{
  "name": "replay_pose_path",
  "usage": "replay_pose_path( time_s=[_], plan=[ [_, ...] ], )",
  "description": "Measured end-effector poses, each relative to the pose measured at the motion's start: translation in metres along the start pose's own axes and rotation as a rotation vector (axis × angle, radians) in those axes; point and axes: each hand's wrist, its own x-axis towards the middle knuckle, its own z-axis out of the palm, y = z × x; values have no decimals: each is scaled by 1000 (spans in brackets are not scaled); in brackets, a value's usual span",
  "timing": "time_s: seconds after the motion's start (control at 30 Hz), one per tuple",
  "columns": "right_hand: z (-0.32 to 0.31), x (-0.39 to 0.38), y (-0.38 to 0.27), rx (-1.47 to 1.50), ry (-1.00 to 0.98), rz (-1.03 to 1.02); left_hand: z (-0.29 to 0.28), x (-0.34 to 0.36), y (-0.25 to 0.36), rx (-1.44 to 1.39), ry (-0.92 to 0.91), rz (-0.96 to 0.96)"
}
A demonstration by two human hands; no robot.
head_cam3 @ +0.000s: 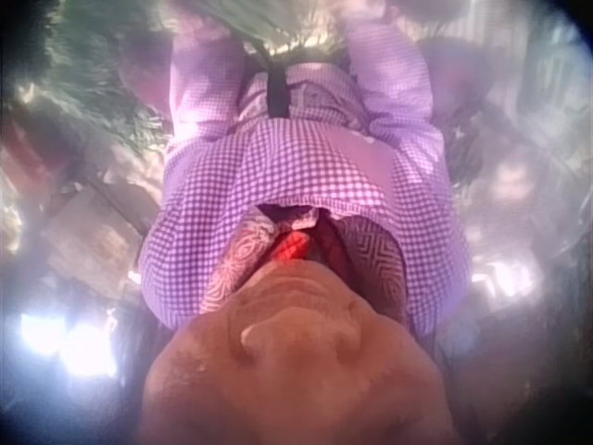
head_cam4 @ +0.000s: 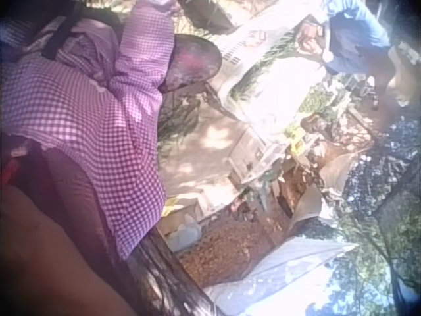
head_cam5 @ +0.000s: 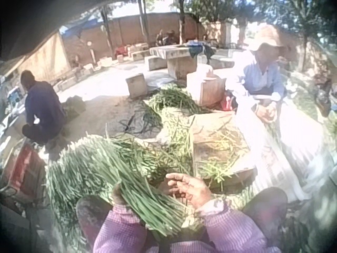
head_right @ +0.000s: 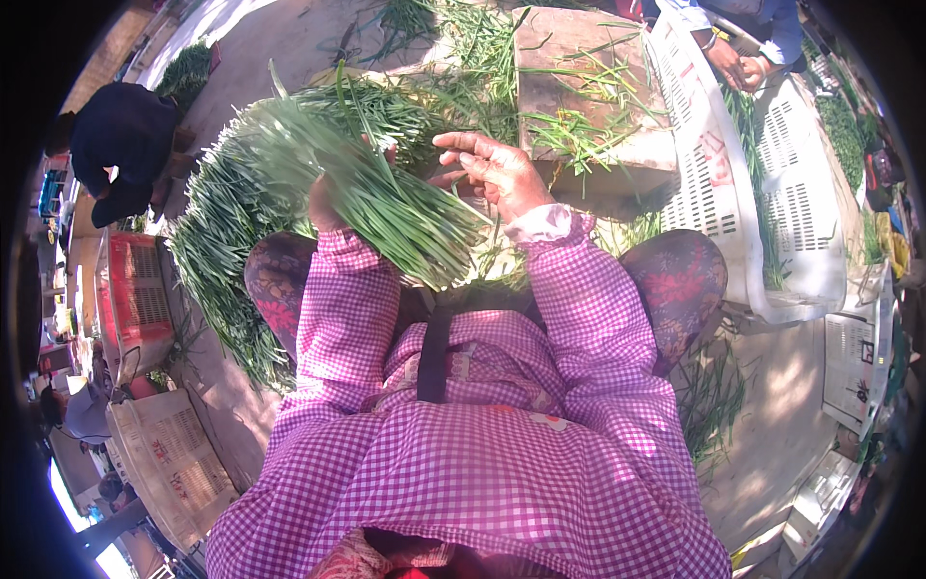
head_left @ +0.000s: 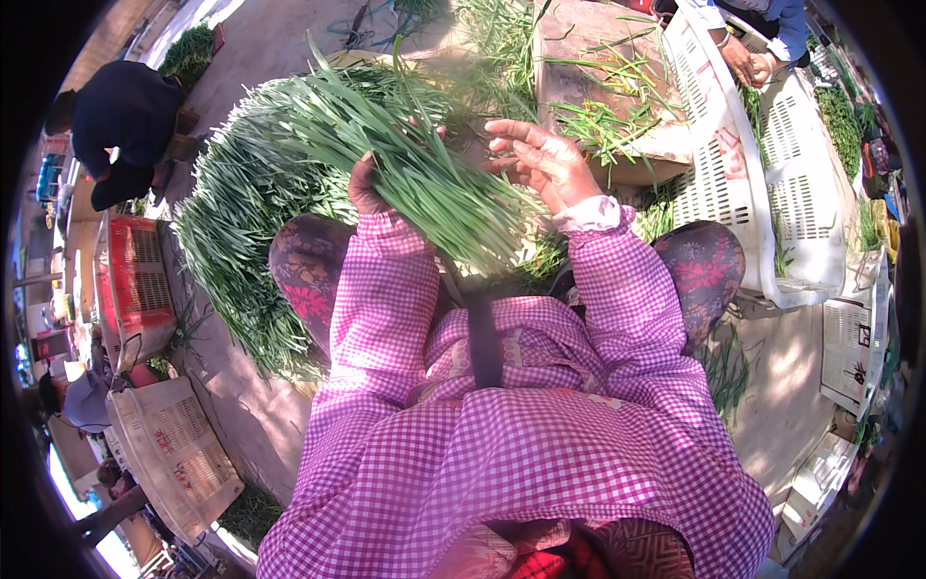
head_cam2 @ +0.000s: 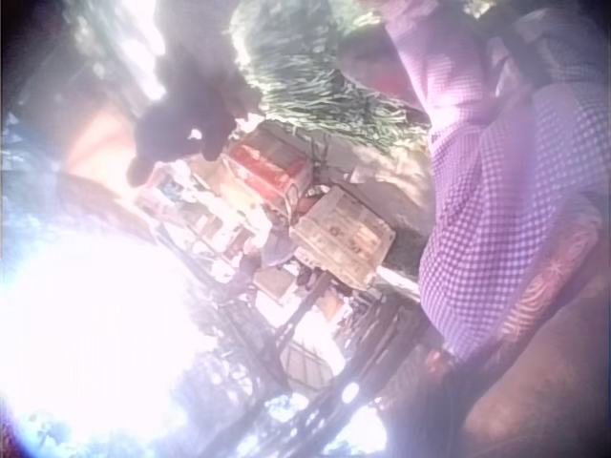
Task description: The person sorts and cleans a bunch of green chive stalks by hand, removing individual strands and organizing them into a neat bundle.
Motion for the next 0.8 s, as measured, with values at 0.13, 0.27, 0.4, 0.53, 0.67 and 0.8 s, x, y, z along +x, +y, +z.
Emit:
replay_pose_path(
  time_s=[0.13, 0.27, 0.4, 0.53, 0.67, 0.8],
  plan=[
    [-6, 1, 1, 0, 9, -34, -14, 5, 6, -150, -96, 20],
    [-4, 0, 2, -293, 89, 1, -36, 11, 18, -82, -87, 25],
    [-14, 3, 8, -422, 52, -18, -48, 13, 29, -143, -263, -37],
    [-21, -1, 2, -328, 196, -13, -47, 11, 38, -25, -160, 104],
    [-29, 0, -1, -612, 413, 61, -42, 10, 46, -17, -134, 160],
    [-64, -5, 12, -1666, 506, 171, -42, 11, 50, -64, -142, 173]
  ],
)
